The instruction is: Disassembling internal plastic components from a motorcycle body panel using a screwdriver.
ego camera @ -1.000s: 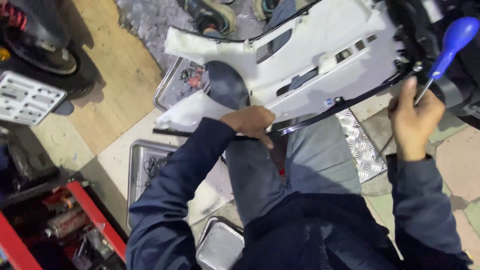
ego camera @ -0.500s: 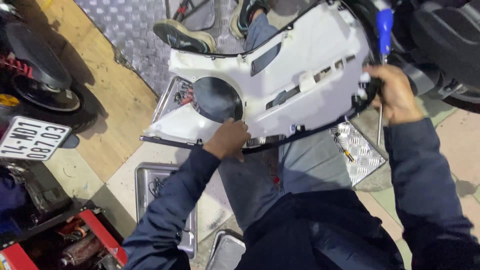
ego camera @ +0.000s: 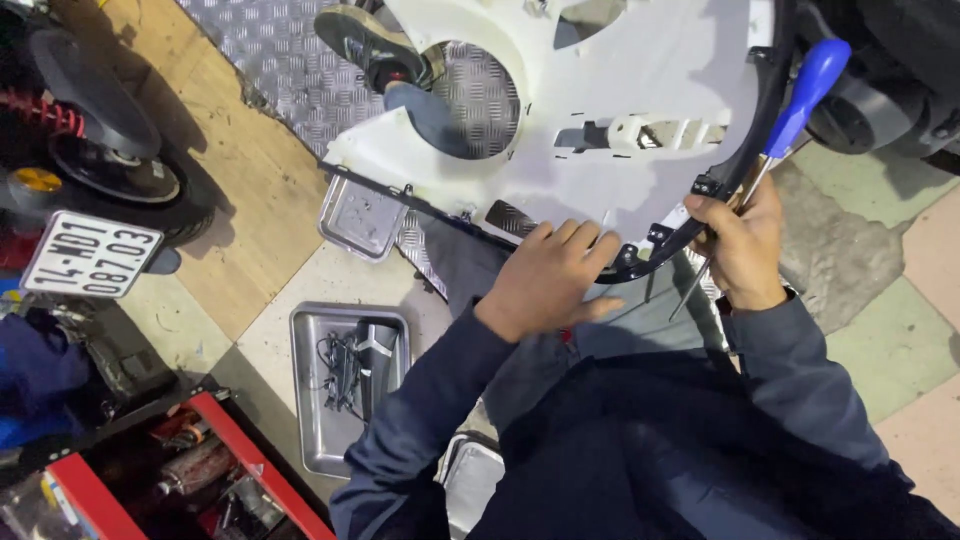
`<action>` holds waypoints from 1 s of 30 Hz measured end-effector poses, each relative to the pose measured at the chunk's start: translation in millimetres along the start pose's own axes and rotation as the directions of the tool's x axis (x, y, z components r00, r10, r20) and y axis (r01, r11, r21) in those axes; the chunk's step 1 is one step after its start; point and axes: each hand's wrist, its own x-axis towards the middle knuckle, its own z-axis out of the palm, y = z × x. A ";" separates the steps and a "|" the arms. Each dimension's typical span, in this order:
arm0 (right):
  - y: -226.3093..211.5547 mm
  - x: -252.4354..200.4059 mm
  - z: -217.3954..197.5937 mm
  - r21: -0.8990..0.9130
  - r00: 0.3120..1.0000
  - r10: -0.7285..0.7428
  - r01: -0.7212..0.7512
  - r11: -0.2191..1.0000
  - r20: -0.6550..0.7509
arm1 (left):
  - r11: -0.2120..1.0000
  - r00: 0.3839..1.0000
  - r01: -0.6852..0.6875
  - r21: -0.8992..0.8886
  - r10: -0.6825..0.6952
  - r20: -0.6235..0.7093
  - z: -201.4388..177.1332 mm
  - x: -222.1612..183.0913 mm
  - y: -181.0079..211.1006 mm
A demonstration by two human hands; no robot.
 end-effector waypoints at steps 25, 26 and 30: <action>-7.1 -15.6 5.0 -0.024 0.992 -0.049 0.053 0.998 0.118 | 0.960 0.977 -0.200 -0.198 0.210 0.033 -0.6 35.3 -24.9; -9.4 -16.0 6.0 -0.023 0.991 -0.046 0.049 0.999 0.126 | 0.924 0.979 -0.203 -0.323 0.202 -0.035 0.7 34.1 -28.0; -9.2 -14.9 5.7 -0.018 0.992 -0.046 0.048 0.999 0.122 | 0.914 0.978 -0.208 -0.349 0.195 -0.074 -16.8 28.1 -16.7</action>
